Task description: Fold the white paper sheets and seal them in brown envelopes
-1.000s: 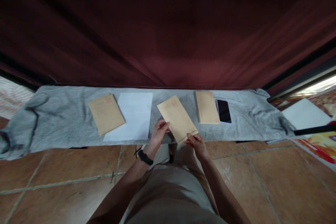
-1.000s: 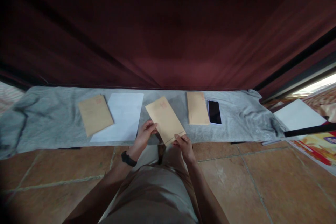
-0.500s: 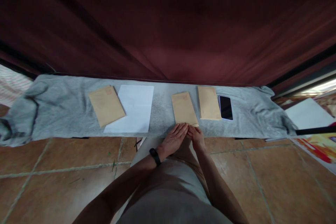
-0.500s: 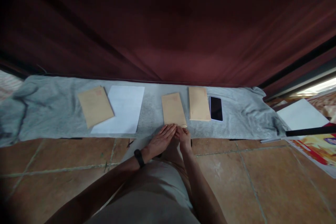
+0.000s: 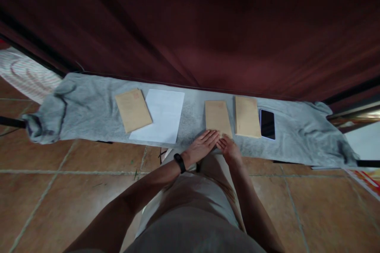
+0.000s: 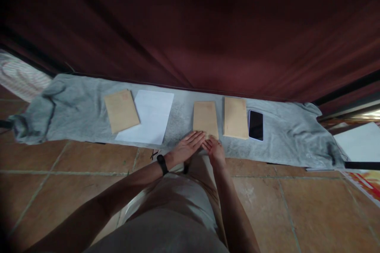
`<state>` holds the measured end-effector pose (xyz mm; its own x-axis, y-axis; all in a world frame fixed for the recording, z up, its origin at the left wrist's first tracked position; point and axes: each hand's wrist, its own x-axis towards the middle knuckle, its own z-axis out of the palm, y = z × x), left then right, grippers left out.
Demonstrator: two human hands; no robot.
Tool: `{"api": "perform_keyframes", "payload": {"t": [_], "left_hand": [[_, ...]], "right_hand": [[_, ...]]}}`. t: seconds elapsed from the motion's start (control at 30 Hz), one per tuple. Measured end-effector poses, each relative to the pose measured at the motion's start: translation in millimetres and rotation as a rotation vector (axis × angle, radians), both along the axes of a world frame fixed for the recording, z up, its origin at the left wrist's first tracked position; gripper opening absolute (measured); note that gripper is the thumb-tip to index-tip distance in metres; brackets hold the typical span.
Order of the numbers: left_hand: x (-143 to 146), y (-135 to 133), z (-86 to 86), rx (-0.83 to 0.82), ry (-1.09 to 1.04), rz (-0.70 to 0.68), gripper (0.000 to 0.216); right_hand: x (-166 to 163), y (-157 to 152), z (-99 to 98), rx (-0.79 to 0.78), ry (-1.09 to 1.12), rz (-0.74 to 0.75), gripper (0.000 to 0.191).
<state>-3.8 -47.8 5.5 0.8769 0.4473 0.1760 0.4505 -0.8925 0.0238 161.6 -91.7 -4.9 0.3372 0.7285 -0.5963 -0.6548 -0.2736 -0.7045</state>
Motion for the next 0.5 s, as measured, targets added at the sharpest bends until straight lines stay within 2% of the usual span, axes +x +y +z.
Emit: {"api": "perform_keyframes", "payload": {"t": [0.17, 0.33, 0.43, 0.5], "left_hand": [[0, 7, -0.2, -0.056, 0.024, 0.021, 0.050], [-1, 7, -8.0, -0.105, 0.036, 0.031, 0.048], [-1, 7, -12.6, -0.122, 0.031, 0.042, 0.047], [0, 7, -14.2, -0.125, 0.026, 0.048, 0.047]], "right_hand": [[-1, -4, -5.5, 0.023, -0.017, 0.087, 0.010], [20, -24, -11.4, 0.024, -0.132, 0.241, 0.031], [29, -34, -10.3, -0.013, -0.335, 0.271, 0.041], [28, -37, -7.9, 0.036, -0.605, 0.267, 0.041]]}}
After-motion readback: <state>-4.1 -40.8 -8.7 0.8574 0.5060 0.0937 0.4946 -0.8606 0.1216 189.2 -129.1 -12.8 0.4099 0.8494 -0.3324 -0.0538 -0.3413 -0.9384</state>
